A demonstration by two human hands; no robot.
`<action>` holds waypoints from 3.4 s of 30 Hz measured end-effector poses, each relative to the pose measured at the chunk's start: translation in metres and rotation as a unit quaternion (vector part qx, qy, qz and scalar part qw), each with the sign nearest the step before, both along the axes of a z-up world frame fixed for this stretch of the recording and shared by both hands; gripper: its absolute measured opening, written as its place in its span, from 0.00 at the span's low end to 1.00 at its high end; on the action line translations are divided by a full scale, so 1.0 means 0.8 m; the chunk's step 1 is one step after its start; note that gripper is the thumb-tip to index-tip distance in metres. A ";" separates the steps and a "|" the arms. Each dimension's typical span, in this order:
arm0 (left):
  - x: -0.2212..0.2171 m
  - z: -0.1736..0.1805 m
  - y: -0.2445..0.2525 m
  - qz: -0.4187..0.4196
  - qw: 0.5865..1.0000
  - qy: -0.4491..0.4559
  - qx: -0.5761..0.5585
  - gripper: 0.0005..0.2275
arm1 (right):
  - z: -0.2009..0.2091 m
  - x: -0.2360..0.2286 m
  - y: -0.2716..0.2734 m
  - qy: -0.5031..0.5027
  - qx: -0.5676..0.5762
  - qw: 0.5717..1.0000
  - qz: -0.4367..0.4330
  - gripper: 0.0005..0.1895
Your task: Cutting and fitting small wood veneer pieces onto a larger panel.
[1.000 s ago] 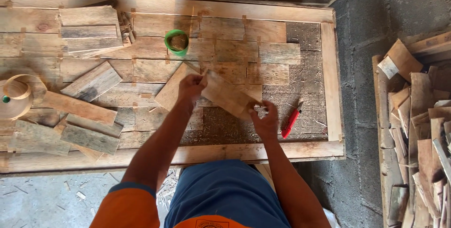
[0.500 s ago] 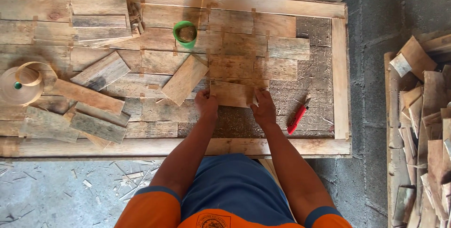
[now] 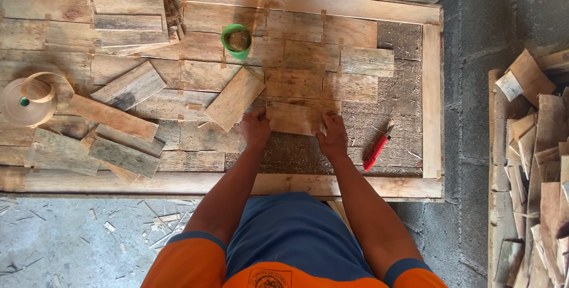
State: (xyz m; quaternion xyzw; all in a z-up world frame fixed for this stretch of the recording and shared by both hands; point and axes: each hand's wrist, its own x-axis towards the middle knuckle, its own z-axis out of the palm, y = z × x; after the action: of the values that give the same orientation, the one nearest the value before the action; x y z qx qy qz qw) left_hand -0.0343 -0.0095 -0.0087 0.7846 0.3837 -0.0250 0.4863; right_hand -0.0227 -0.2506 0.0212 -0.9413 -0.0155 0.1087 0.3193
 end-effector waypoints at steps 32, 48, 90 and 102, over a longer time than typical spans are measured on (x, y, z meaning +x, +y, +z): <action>0.052 0.056 0.032 -0.379 0.912 0.021 0.154 0.12 | -0.020 0.000 -0.014 -0.022 0.007 0.999 0.046 0.39; 0.014 0.003 -0.103 -0.555 0.742 -0.224 0.300 0.14 | -0.021 -0.001 -0.011 -0.044 -0.040 0.997 0.055 0.39; 0.023 0.021 -0.127 -0.553 0.747 -0.119 0.350 0.21 | 0.024 -0.026 0.013 -0.027 0.036 0.996 -0.078 0.25; 0.024 0.011 -0.128 -0.553 0.757 -0.108 0.330 0.17 | 0.048 -0.021 0.030 0.019 -0.006 0.995 -0.094 0.21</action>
State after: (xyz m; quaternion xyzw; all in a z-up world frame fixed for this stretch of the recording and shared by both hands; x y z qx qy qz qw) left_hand -0.0154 -0.1122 -0.0002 0.9696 -0.1879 -0.0768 0.1366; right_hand -0.0393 -0.2267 0.0595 -0.9383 0.0795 0.0960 0.3227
